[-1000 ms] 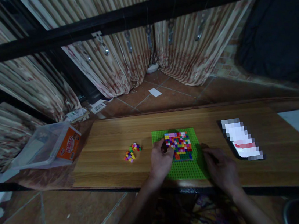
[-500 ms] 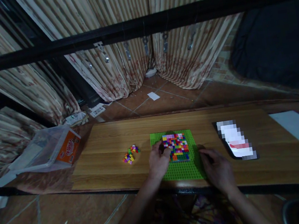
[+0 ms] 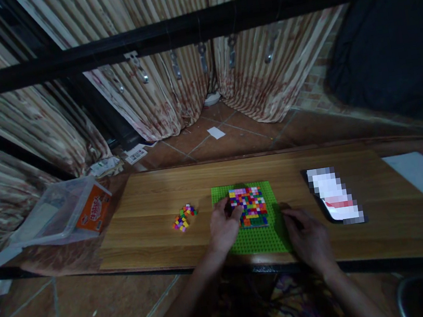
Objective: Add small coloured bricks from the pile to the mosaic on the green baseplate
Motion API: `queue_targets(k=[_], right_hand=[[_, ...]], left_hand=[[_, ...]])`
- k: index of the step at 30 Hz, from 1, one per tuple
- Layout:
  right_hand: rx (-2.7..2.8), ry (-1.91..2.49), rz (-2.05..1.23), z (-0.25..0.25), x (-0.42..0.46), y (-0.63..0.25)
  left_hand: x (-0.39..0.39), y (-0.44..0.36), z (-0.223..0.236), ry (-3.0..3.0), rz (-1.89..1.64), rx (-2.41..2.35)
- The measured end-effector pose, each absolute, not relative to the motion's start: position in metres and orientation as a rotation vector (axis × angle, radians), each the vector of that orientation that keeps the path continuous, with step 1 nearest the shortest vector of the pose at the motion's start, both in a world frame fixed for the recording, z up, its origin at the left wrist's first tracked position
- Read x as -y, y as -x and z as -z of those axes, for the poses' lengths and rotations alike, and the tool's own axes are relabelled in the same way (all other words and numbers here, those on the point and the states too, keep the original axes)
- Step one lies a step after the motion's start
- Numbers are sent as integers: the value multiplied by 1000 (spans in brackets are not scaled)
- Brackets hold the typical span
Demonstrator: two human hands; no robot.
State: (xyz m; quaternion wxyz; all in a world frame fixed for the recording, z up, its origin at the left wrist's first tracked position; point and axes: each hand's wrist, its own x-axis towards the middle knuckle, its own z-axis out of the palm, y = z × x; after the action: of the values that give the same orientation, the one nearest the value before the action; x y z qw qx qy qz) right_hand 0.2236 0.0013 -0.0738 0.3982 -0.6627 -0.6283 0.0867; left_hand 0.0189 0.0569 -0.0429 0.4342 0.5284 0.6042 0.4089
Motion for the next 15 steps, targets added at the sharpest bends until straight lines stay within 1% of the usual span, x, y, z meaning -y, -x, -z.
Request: queue_targets(k=[11, 15], right_hand=[[1594, 1691, -199, 75, -2, -224], [1589, 1689, -214, 75, -2, -224]], left_hand=[[-59, -21, 36, -1256, -989, -1536], [-60, -21, 35, -1157, -1035, -1460]])
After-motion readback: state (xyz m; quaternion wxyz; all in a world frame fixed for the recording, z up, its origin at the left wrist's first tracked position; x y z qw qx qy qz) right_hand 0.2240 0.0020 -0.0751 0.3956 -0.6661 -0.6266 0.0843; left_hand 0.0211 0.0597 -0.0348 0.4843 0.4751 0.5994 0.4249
